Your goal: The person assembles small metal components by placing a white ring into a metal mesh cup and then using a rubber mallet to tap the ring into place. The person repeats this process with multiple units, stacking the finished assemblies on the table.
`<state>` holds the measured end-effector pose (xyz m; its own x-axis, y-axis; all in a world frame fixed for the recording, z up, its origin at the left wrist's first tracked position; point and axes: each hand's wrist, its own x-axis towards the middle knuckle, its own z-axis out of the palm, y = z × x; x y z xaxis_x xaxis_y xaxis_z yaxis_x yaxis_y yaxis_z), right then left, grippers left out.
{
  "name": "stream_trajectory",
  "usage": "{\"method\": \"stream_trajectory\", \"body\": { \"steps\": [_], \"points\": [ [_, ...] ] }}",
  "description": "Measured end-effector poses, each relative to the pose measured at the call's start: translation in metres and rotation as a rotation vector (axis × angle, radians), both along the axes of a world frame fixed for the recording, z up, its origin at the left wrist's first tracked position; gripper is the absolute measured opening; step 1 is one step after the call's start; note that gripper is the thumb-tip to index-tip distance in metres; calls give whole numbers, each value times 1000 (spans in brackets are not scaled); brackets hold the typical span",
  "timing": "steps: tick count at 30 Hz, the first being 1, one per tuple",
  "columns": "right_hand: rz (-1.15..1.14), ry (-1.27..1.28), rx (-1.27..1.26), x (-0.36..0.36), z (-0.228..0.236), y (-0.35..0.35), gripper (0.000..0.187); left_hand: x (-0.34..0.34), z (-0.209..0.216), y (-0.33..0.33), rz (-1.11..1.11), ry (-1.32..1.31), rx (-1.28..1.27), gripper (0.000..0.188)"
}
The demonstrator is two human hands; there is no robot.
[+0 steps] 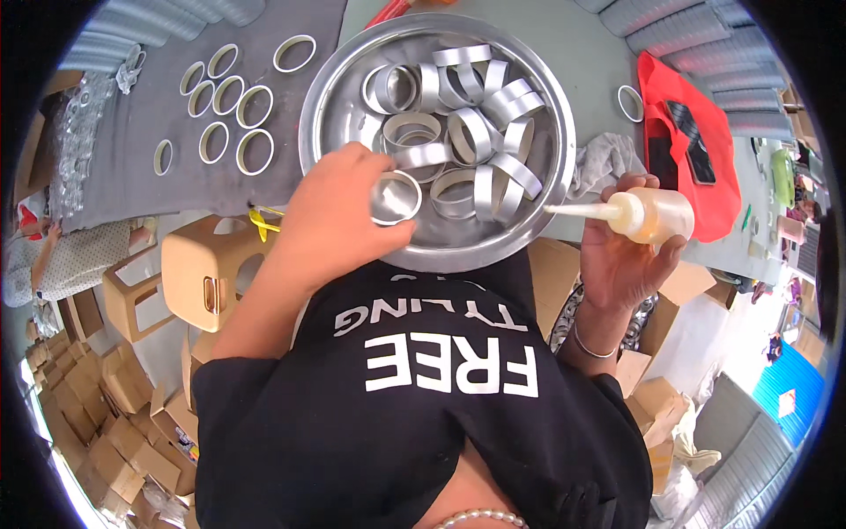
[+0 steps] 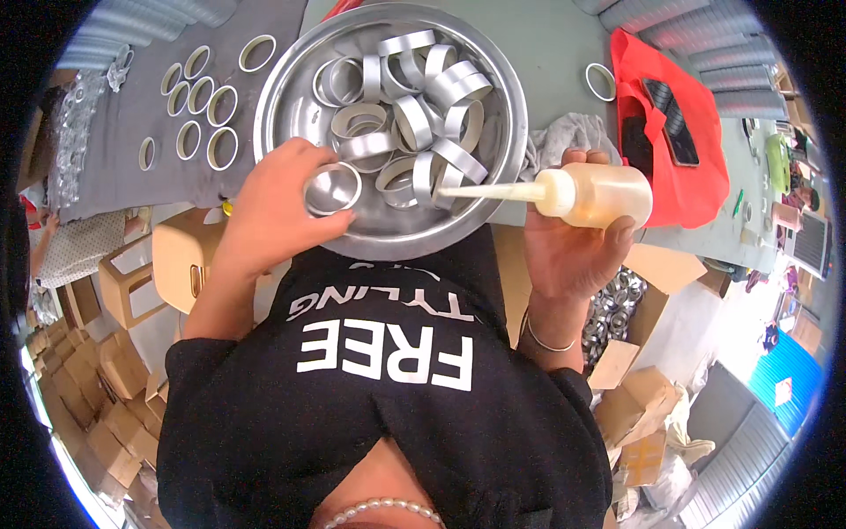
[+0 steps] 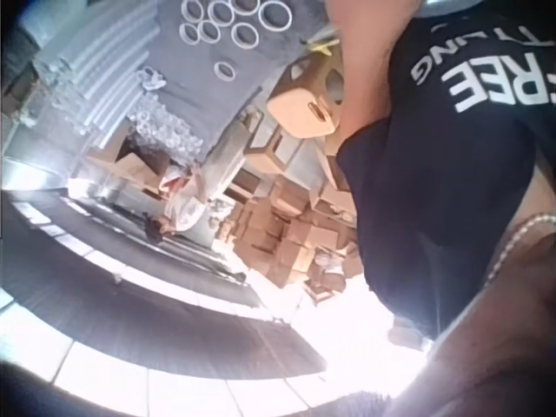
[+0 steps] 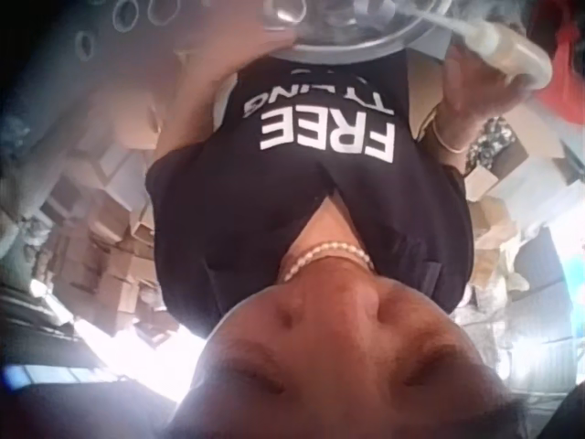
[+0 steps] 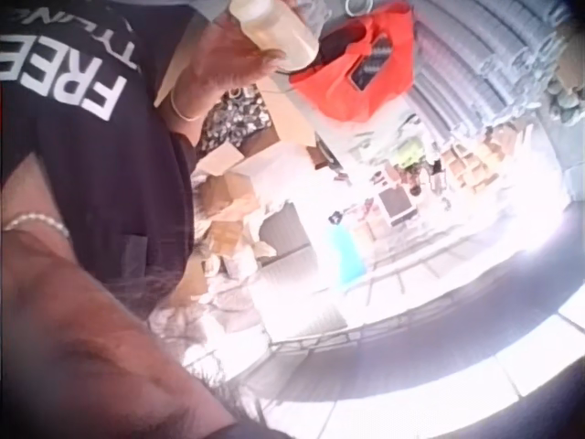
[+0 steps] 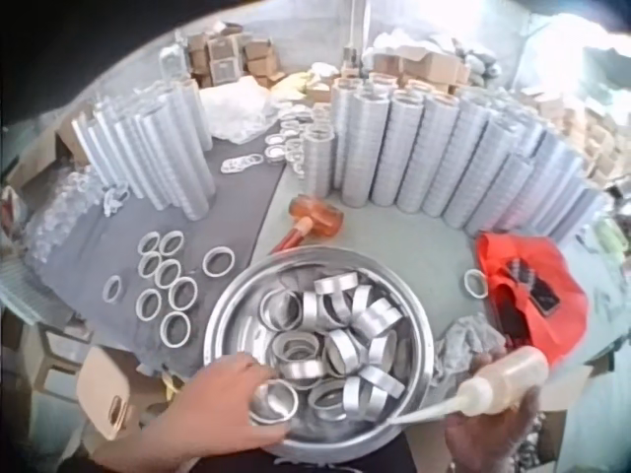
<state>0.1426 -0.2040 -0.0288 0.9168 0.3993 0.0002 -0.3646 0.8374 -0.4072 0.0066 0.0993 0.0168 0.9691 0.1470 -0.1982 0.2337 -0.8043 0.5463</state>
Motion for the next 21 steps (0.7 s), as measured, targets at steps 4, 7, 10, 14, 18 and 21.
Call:
{"method": "stream_trajectory", "body": {
  "steps": [4,7,10,14,18,21],
  "points": [
    [-187,-346,-281,-17,10,7,77,-21,-5,-8,261,-125,-1004,59],
    [-200,-809,-376,-26,22,6,77,-37,-4,-19,391,34,-1712,58],
    [-129,-1352,-503,-19,52,24,81,-42,-9,-33,481,154,-1781,78],
    [-257,-1477,-728,-38,69,42,62,-40,-2,-37,466,236,-1835,78],
    [-255,-1587,-659,-28,65,42,38,-39,0,-38,427,235,-1871,71],
    [-325,-1577,-682,-33,64,47,32,-42,-7,-35,367,218,-1984,58]
  ]
}}
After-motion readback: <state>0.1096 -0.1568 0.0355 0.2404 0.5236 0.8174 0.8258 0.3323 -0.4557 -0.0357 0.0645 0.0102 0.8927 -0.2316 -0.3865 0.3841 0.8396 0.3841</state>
